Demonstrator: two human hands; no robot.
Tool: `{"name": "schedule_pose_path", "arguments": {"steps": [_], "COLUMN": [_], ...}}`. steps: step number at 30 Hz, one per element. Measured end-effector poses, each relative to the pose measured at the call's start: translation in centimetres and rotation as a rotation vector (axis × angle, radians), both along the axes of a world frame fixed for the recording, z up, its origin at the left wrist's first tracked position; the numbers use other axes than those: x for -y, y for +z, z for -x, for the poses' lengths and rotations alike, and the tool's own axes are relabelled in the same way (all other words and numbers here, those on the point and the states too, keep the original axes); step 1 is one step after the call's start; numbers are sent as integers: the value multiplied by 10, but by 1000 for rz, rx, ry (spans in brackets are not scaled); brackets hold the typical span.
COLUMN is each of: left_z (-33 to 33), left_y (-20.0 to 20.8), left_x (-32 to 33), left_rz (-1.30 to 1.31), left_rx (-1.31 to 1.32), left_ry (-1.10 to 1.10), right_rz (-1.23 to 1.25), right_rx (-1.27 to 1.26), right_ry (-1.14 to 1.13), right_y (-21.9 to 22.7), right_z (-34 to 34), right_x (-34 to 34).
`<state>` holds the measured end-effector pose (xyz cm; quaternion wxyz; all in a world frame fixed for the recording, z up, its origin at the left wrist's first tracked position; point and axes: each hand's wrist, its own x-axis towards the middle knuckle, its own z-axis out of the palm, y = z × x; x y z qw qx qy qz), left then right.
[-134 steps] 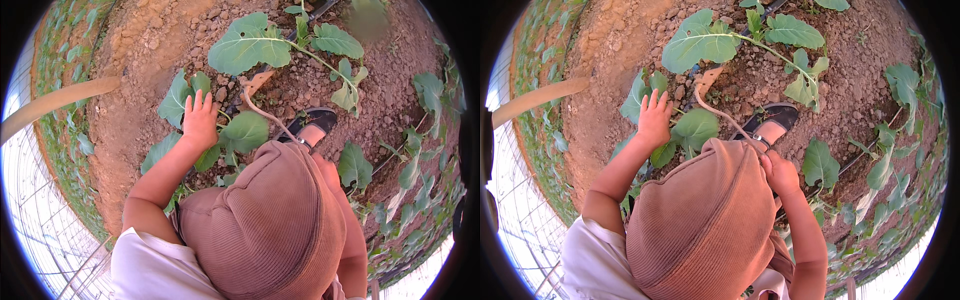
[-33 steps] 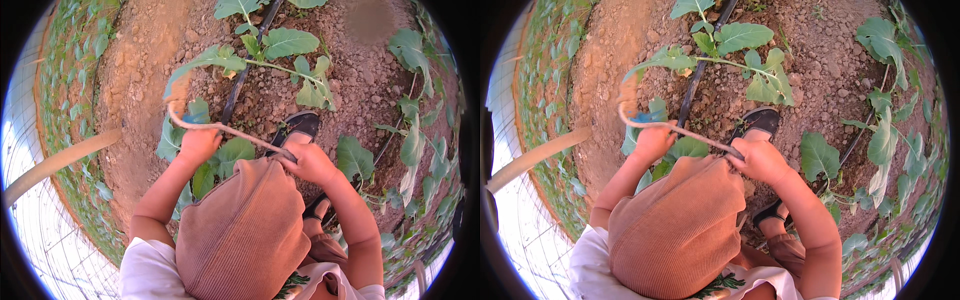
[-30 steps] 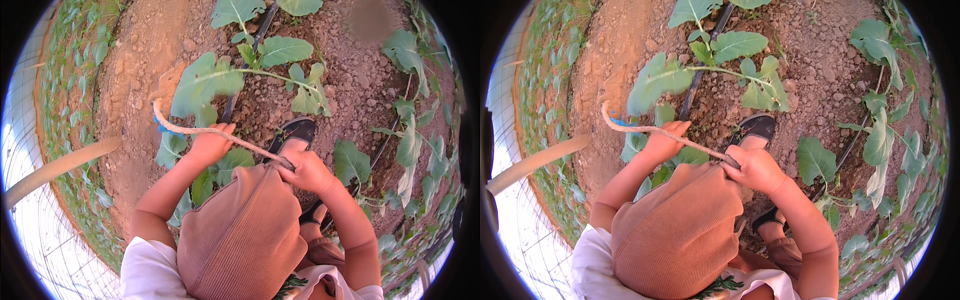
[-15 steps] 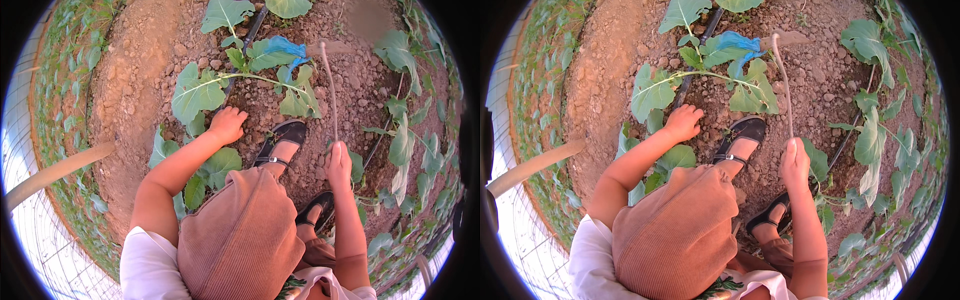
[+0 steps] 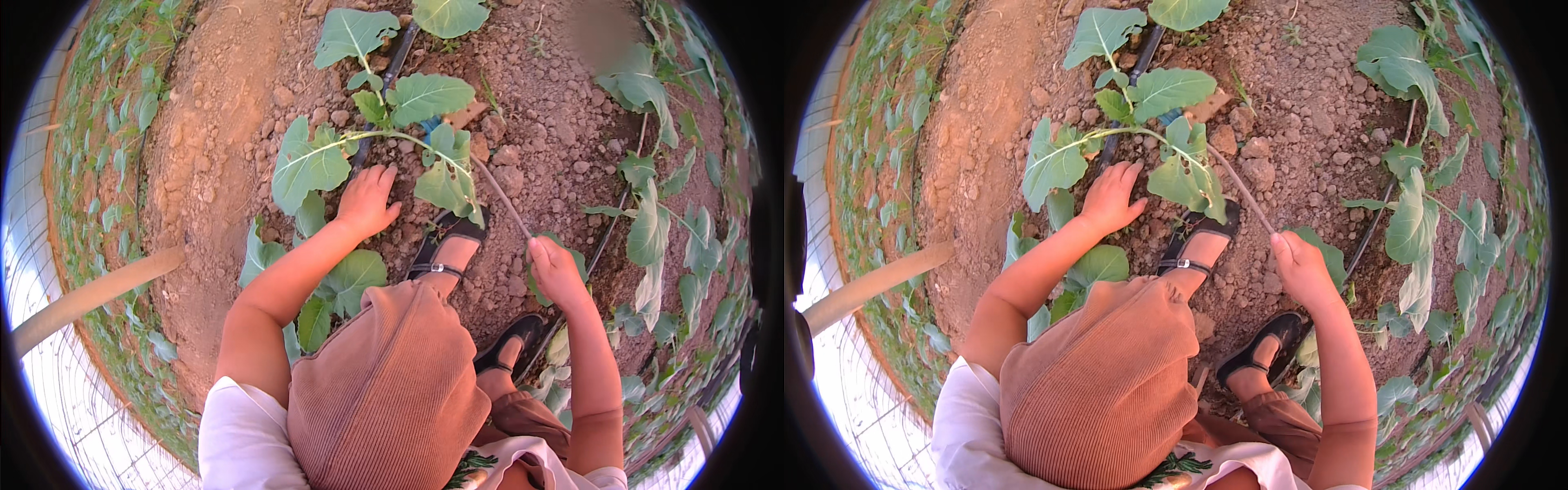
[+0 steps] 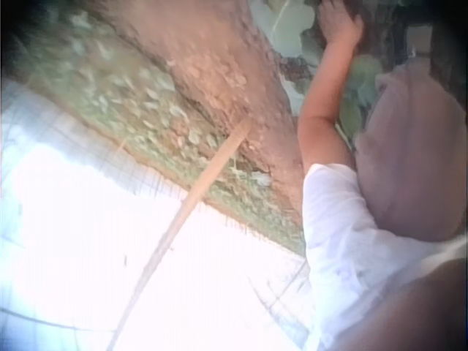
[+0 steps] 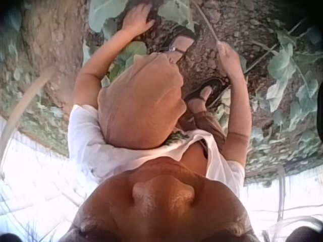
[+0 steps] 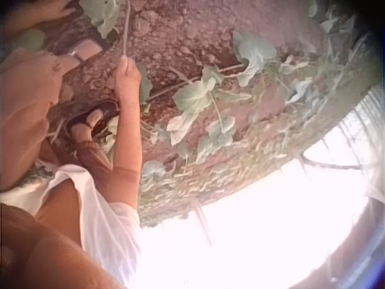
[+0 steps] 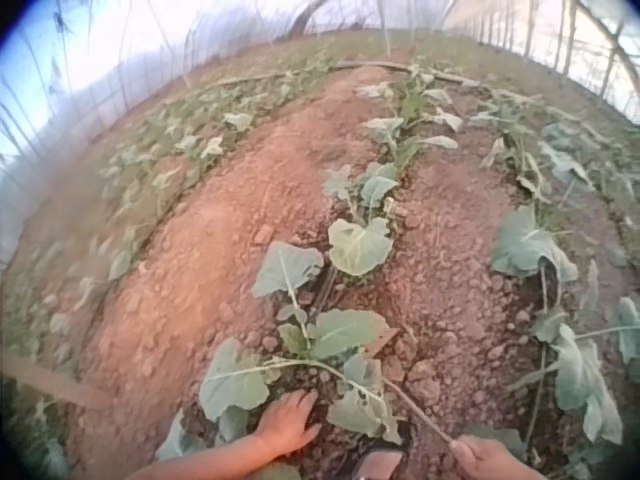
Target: The person uses a small hand hoe to loosen soil and remove weeds from around rows of young leafy plants in a garden bed. They move along the row, clearing debris and pulling weeds by hand.
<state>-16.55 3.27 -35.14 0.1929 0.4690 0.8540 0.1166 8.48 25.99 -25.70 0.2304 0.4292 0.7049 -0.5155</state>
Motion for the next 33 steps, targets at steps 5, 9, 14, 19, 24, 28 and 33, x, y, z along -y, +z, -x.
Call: {"name": "schedule_pose_path", "arguments": {"steps": [5, 9, 14, 19, 24, 28, 33], "left_z": [-4, 5, 5, 8, 4, 6, 9], "left_y": [-3, -2, 3, -1, -4, -5, -12], "left_x": [-20, -13, -25, -33, -26, -30, -27], "left_rz": [-119, -84, 95, 291, 288, 223, 166], "left_rx": [-7, -21, -78, -99, -82, -8, 19], "left_ry": [70, 53, 1, -34, -17, 22, 24], "right_rz": [-80, 147, -307, -476, -492, -385, -559], "right_rx": [-110, 63, -123, -387, -388, -369, -274], "right_ry": [-29, -66, -97, -225, -337, -465, -210], "right_y": [-35, -1, -9, -28, -41, -77, -98], "right_z": [-3, -11, -6, 49, 144, 202, 196], "right_x": [20, -5, -23, -60, -103, -133, -122]}}
